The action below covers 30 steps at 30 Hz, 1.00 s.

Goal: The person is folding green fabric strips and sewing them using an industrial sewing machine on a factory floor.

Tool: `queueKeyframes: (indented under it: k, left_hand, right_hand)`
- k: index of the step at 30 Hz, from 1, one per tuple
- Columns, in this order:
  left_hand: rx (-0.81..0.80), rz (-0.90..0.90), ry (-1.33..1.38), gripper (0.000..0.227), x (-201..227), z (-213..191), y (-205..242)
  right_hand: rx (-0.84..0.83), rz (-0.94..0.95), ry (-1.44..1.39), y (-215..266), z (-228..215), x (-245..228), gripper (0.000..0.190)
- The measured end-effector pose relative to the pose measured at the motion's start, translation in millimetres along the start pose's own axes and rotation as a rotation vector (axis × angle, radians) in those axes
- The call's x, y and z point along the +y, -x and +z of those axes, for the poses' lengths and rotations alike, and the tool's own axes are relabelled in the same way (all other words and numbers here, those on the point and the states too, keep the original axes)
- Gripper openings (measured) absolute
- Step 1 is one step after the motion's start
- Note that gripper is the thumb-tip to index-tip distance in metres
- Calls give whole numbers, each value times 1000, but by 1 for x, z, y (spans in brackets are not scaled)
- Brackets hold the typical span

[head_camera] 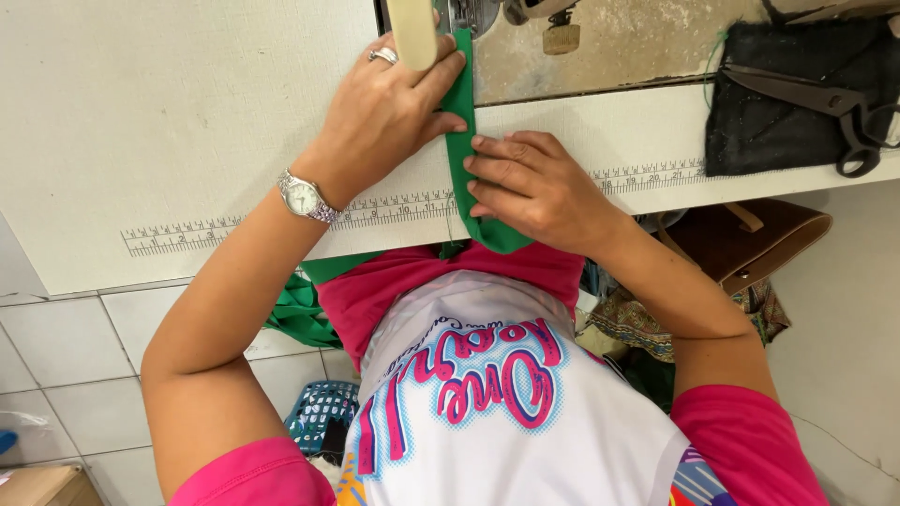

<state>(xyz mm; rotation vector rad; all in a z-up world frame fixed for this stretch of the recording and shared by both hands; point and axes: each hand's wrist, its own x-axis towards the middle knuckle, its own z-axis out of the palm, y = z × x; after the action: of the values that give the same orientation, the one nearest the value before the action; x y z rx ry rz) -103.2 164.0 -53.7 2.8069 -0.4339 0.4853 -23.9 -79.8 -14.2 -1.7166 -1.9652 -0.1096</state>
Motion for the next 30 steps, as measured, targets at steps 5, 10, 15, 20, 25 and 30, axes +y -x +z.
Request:
queueKeyframes:
  k: [5, 10, 15, 20, 25, 30]
  left_hand:
    - [-9, 2, 32, 56, -9, -4, -8]
    - [5, -2, -53, 57, -18, -8, -18]
    - [16, -53, -20, 57, -12, -8, -15]
    - [7, -86, 27, 55, -5, -10, -14]
    - [23, -140, -22, 52, 5, -10, -11]
    - [54, -122, -15, 47, 3, -13, -12]
  right_hand:
    - [16, 33, 1, -2, 4, 5, 23]
    - [30, 58, 6, -5, 9, 13, 22]
    - [40, 72, 6, -4, 9, 11, 22]
    - [85, 71, -18, -3, 12, 8, 20]
    - [152, 83, 86, -3, 13, -1, 12]
    - [190, 109, 83, 0, 15, -5, 10]
